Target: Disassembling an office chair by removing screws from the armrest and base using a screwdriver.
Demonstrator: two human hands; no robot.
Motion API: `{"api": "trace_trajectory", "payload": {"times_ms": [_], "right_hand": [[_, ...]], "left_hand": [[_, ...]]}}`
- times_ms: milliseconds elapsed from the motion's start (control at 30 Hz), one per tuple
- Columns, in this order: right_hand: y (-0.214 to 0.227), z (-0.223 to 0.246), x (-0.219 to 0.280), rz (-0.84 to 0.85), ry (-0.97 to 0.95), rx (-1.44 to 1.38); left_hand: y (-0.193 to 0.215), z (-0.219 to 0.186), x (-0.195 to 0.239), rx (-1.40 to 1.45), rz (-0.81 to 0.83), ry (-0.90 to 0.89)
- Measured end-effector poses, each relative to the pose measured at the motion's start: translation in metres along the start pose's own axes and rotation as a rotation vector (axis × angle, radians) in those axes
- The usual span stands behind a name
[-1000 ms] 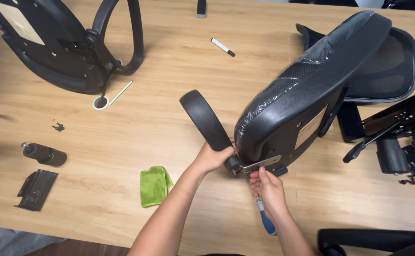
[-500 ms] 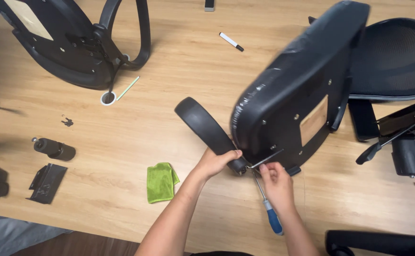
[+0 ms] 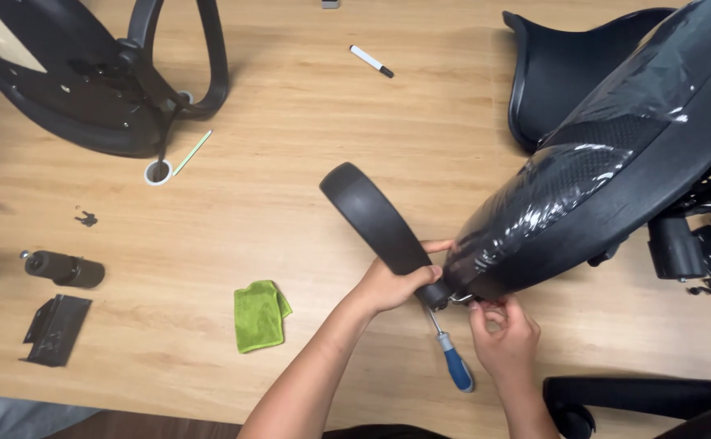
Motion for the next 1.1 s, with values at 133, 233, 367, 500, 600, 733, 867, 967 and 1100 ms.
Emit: {"api": "trace_trajectory", "payload": {"times_ms": [133,233,367,500,600,733,867,967,1100], "right_hand": [[-0.016,-0.060,0.011,0.007,-0.210,-0.444],[-0.018,-0.069,0.011,0.026,-0.302,-0.356],[-0.013,-0.006,-0.001,0.081,-0.089,0.079],[-0.020,0.002,-0.008,0.016,-0.018,0.051],[-0.017,0.018,-0.012,-0.032,0.157,0.116],[-0.015,0.031,-0.012,-0.066,0.405,0.138],[-0.025,-0.003,-0.014,0.044,0.054,0.021],[-0.026,0.009,-0.022,0.139,0.027,0.140],[-0.032,0.006,-0.028,0.114,0.026,0.046]], "left_hand": [[0.004,0.002,0.003,-0.028,-0.040,-0.042],[0.007,0.005,0.002,-0.040,-0.083,-0.069],[0.017,0.010,0.000,-0.072,-0.126,0.001],[0.027,0.013,-0.003,-0.022,-0.146,0.007],[0.030,0.015,-0.002,-0.117,-0.136,0.048],[0.033,0.020,-0.001,-0.114,-0.135,0.045],[0.034,0.021,-0.002,-0.118,-0.159,0.065],[0.037,0.025,-0.005,-0.084,-0.183,0.040],[0.041,0.026,-0.010,-0.016,-0.188,0.052]]}}
Point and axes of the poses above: each hand's wrist, its own x-axis away from the middle knuckle, its own y-axis out of the back of the hand, z = x × y, the point moved 5 cm from there along -x, towards the middle knuckle, and after that the axes turned 3 degrees about -x, right-handed, at the moved point
